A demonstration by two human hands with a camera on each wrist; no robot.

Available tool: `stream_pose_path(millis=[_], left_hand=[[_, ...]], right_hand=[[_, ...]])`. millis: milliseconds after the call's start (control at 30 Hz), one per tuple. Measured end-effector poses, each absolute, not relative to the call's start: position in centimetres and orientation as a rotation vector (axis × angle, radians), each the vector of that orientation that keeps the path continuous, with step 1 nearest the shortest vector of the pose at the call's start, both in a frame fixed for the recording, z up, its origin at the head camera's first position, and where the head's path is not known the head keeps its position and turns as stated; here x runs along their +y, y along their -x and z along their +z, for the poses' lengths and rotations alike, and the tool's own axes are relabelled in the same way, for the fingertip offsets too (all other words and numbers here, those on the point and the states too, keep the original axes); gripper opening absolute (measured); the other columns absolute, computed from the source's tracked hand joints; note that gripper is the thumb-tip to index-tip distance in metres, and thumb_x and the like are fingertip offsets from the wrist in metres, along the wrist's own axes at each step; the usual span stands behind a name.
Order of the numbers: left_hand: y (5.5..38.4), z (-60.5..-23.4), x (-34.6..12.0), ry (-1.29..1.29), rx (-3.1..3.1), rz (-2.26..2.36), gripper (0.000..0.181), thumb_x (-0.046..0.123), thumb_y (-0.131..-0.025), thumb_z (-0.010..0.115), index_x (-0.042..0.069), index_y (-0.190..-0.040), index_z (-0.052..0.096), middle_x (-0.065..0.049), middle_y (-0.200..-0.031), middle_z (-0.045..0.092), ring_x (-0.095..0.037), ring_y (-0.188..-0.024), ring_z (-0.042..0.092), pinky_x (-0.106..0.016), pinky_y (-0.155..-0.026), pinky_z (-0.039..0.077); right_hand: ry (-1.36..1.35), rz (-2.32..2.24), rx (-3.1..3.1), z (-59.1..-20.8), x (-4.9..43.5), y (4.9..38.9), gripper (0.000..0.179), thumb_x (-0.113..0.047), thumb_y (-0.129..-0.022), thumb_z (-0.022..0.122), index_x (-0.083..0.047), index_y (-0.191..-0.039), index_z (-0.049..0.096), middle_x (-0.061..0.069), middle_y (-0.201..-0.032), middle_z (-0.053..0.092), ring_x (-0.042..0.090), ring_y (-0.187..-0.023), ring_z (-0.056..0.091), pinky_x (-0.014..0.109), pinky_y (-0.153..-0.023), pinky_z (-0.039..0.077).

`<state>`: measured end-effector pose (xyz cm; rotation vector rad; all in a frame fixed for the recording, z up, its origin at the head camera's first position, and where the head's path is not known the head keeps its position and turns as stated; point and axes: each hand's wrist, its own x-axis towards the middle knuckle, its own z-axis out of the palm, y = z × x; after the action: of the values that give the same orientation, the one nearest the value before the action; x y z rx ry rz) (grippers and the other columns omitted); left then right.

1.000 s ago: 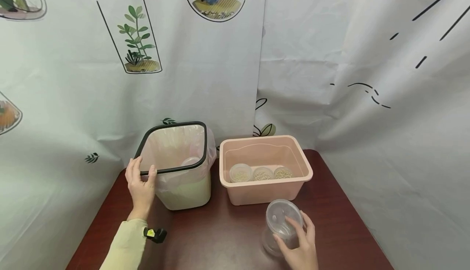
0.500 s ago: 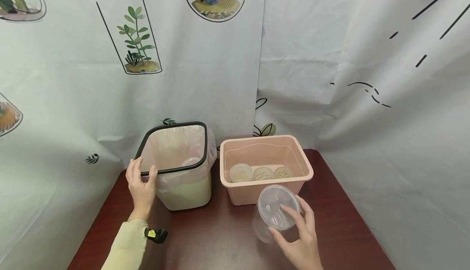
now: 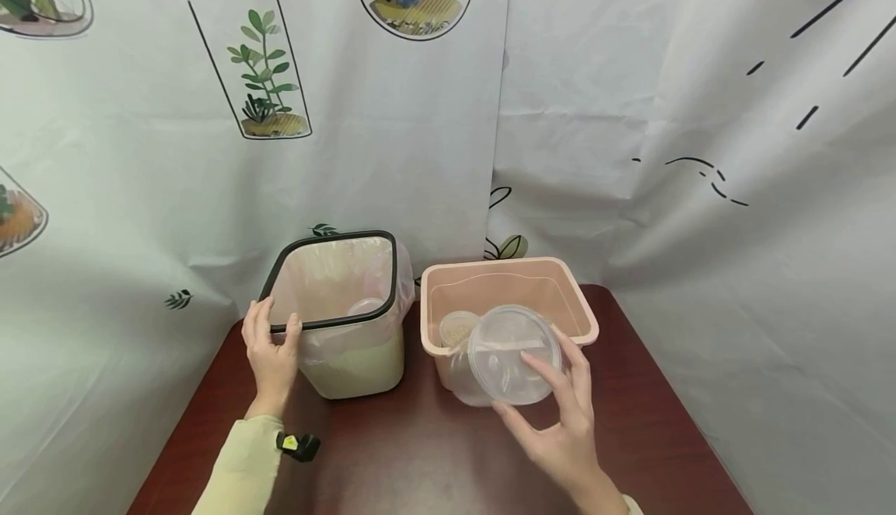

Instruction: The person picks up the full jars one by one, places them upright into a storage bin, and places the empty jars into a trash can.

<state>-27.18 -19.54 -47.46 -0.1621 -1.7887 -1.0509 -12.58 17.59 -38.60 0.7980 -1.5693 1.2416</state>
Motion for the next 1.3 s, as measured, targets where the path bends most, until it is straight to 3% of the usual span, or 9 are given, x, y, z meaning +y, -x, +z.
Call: stream_pose_path(millis=[133, 467, 667, 1133, 1300], left_hand=[[27.2, -47.5, -19.5, 0.159, -1.792, -1.049, 0.048, 0.016, -0.083, 0.066, -0.006, -0.124, 0.053, -0.019, -0.129, 0.047, -0.034, -0.132, 0.028, -0.050, -0.104, 0.025], [27.2, -47.4, -19.7, 0.167, -1.784, -1.030, 0.048, 0.016, -0.083, 0.066, -0.005, -0.124, 0.054, -0.020, -0.128, 0.048, -0.040, -0.129, 0.030, -0.050, -0.104, 0.025], [27.2, -47.3, -19.6, 0.162, -1.783, -1.033, 0.048, 0.015, -0.082, 0.066, -0.005, -0.124, 0.054, -0.020, -0.127, 0.048, -0.036, -0.130, 0.030, -0.049, -0.105, 0.025], [27.4, -47.4, -19.5, 0.158, -1.783, -1.020, 0.047, 0.017, -0.083, 0.066, -0.006, -0.123, 0.054, -0.021, -0.127, 0.049, -0.040, -0.128, 0.031, -0.049, -0.104, 0.025], [27.3, -47.3, -19.6, 0.155, -1.787, -1.021, 0.047, 0.016, -0.083, 0.066, -0.006, -0.123, 0.054, -0.020, -0.127, 0.048, -0.041, -0.128, 0.031, -0.049, -0.104, 0.025]], right_hand=[[-0.858, 1.315, -1.498, -37.6, 16.4, 13.9, 0.052, -0.011, -0.072, 0.080, 0.019, -0.106, 0.054, 0.043, -0.126, 0.028, 0.046, -0.119, 0.034, 0.026, -0.092, 0.041], [-0.812, 1.246, -1.485, -35.9, 12.8, 16.4, 0.050, -0.021, -0.076, 0.078, 0.012, -0.106, 0.057, 0.044, -0.122, 0.033, 0.046, -0.114, 0.040, 0.032, -0.096, 0.038], [-0.869, 1.255, -1.456, -34.9, 11.5, 17.6, 0.048, -0.019, -0.077, 0.077, 0.011, -0.108, 0.056, 0.044, -0.122, 0.032, 0.048, -0.114, 0.038, 0.032, -0.094, 0.039], [-0.916, 1.230, -1.455, -33.7, 9.1, 19.7, 0.048, -0.021, -0.078, 0.076, 0.012, -0.106, 0.053, 0.048, -0.121, 0.030, 0.056, -0.111, 0.038, 0.042, -0.098, 0.037], [-0.946, 1.211, -1.429, -33.3, 8.2, 20.6, 0.047, -0.020, -0.077, 0.076, 0.011, -0.106, 0.054, 0.048, -0.118, 0.032, 0.053, -0.110, 0.041, 0.040, -0.096, 0.038]])
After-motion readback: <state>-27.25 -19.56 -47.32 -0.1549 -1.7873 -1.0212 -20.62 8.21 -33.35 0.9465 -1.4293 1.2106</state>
